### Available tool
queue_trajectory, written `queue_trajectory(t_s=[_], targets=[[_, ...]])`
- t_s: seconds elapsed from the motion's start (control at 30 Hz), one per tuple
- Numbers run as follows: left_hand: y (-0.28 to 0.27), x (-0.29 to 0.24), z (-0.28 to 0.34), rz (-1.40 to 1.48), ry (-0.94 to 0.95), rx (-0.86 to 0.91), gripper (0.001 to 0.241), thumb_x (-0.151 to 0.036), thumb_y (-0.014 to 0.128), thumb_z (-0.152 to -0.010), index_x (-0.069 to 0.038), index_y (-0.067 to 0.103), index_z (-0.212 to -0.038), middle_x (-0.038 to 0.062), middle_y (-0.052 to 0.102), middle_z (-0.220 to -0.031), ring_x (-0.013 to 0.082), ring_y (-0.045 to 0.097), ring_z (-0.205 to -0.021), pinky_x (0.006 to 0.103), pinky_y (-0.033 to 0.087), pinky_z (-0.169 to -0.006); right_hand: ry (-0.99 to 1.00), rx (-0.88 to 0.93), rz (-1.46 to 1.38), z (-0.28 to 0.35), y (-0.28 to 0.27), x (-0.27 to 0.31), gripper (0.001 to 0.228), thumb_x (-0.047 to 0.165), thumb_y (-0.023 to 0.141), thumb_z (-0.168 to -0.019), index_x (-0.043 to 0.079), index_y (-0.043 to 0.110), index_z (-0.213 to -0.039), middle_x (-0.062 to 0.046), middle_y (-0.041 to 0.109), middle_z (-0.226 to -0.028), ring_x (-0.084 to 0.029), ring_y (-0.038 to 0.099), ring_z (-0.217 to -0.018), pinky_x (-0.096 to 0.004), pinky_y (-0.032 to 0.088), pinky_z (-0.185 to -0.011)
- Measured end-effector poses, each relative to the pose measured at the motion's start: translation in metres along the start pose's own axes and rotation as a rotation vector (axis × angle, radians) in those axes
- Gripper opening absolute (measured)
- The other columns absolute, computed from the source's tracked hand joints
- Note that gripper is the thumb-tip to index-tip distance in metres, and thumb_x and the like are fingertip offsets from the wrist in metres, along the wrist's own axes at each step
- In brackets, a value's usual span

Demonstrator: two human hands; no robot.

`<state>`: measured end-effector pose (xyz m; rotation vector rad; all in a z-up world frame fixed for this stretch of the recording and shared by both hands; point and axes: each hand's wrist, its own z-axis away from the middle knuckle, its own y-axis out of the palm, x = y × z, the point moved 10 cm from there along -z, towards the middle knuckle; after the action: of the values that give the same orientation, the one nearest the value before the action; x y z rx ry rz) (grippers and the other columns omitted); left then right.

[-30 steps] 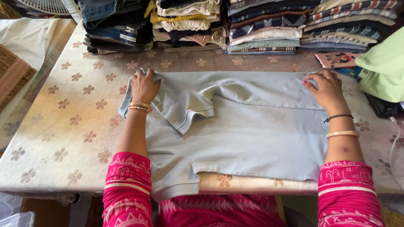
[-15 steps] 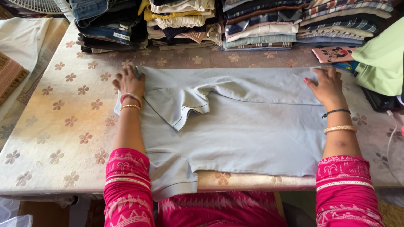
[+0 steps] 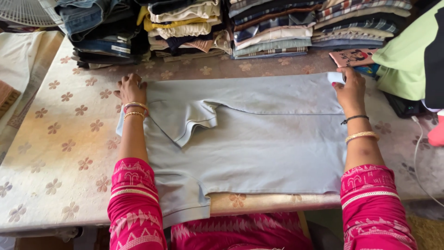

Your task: The person is folding a light blue polo shirt and a black t-shirt on a table.

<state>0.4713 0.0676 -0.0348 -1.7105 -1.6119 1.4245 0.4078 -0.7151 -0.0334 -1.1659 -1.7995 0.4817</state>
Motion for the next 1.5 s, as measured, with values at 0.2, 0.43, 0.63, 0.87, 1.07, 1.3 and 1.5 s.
queue_trajectory(t_s=[0.2,0.43,0.63,0.87,1.07,1.3,1.5], targets=[[0.019,0.014,-0.007,-0.049,-0.049,0.033,0.025,-0.033,0.075,-0.09,-0.019,0.07,-0.11,0.008,0.057,-0.136,0.0391,0.046,-0.13,0.0621,0.031,-0.104,-0.081,-0.114,0.208,0.008,-0.039,0.071,0.051,0.002,0.079,-0.086,0.013,0.064,-0.133,-0.022,0.055,-0.129,-0.046,0.05,-0.118,-0.055,0.043,-0.097],[-0.023,-0.06,0.02,-0.223,0.074,0.046,0.072,-0.044,0.069,-0.095,0.003,0.046,-0.145,0.028,0.043,-0.151,0.0457,0.035,-0.141,0.0572,0.026,-0.116,-0.272,0.203,0.128,0.009,0.025,0.083,0.051,0.032,0.063,-0.102,0.014,0.051,-0.148,-0.014,0.05,-0.148,-0.035,0.045,-0.141,-0.049,0.036,-0.117],[0.01,-0.115,0.081,-0.181,0.255,0.337,0.094,-0.069,0.042,-0.099,0.003,0.027,-0.157,0.029,0.027,-0.161,0.0448,0.02,-0.151,0.0517,0.017,-0.122,-0.244,0.366,0.205,0.015,0.057,0.059,0.075,0.055,0.048,-0.102,0.007,0.037,-0.158,-0.018,0.035,-0.162,-0.036,0.031,-0.149,-0.05,0.026,-0.119],[0.024,-0.078,0.056,-0.23,0.169,0.404,0.107,-0.08,0.035,-0.093,0.001,0.016,-0.16,0.026,0.013,-0.167,0.0393,0.007,-0.156,0.0481,0.004,-0.125,-0.182,0.302,0.3,0.006,0.055,0.029,0.076,0.058,0.048,-0.103,0.005,0.039,-0.157,-0.018,0.037,-0.162,-0.038,0.032,-0.149,-0.055,0.024,-0.118],[0.02,-0.079,0.053,-0.212,0.176,0.438,0.111,-0.08,0.038,-0.091,0.002,0.014,-0.161,0.026,0.011,-0.168,0.0387,0.008,-0.156,0.047,0.005,-0.126,-0.127,0.29,0.292,0.006,0.045,0.028,0.079,0.059,0.052,-0.101,0.003,0.041,-0.156,-0.017,0.039,-0.161,-0.036,0.034,-0.149,-0.054,0.025,-0.12],[0.023,-0.067,0.042,-0.15,0.232,0.44,0.097,-0.072,0.044,-0.094,-0.006,0.021,-0.161,0.024,0.019,-0.167,0.0379,0.013,-0.156,0.0518,0.01,-0.124,-0.17,0.256,0.251,0.003,0.047,0.021,0.08,0.059,0.054,-0.102,0.001,0.04,-0.155,-0.019,0.038,-0.16,-0.038,0.031,-0.148,-0.055,0.023,-0.117],[-0.067,-0.142,0.134,-0.104,0.489,0.586,0.074,-0.063,0.062,-0.088,-0.024,0.047,-0.15,0.011,0.038,-0.164,0.0331,0.028,-0.154,0.0542,0.022,-0.124,-0.172,0.241,0.248,0.001,0.046,0.025,0.077,0.057,0.061,-0.099,0.005,0.046,-0.153,-0.018,0.041,-0.157,-0.038,0.033,-0.146,-0.054,0.024,-0.119]])
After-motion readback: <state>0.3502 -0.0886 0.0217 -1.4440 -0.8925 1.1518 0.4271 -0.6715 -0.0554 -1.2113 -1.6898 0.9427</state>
